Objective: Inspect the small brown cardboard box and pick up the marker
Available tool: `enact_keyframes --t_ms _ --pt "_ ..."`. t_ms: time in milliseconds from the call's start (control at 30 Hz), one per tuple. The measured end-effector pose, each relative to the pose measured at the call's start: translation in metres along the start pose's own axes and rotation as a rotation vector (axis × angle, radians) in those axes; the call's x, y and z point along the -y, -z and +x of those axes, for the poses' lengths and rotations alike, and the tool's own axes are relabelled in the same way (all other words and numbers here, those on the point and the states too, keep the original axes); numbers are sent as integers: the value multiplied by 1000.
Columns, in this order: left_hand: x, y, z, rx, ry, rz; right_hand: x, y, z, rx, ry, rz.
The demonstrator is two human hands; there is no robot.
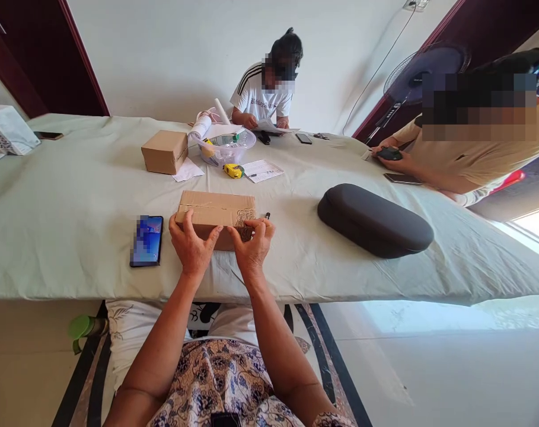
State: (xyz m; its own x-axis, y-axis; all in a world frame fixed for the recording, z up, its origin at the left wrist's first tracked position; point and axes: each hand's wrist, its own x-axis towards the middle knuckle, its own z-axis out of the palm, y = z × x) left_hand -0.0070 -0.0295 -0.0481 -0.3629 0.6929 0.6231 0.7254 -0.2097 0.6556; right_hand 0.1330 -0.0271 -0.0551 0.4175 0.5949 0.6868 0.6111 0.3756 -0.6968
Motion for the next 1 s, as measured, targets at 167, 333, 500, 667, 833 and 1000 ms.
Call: enact_keyframes --t_ms 167,333,500,667,833,1000 --pt "4 1 -1 8 -10 -23 -1 2 1 34 -5 31" --pt "11 3 -3 30 -11 -65 -10 11 -5 30 -62 176" --pt "13 4 -2 5 -32 -79 -34 13 -17 102 -358 259" --pt "15 5 -1 -19 -40 -74 -50 23 -25 417 -406 -134" --pt "16 6 -2 -13 -48 -84 -50 27 -28 452 -387 -279" --pt "15 8 -2 -25 -34 -119 -52 26 -28 449 -362 -273"
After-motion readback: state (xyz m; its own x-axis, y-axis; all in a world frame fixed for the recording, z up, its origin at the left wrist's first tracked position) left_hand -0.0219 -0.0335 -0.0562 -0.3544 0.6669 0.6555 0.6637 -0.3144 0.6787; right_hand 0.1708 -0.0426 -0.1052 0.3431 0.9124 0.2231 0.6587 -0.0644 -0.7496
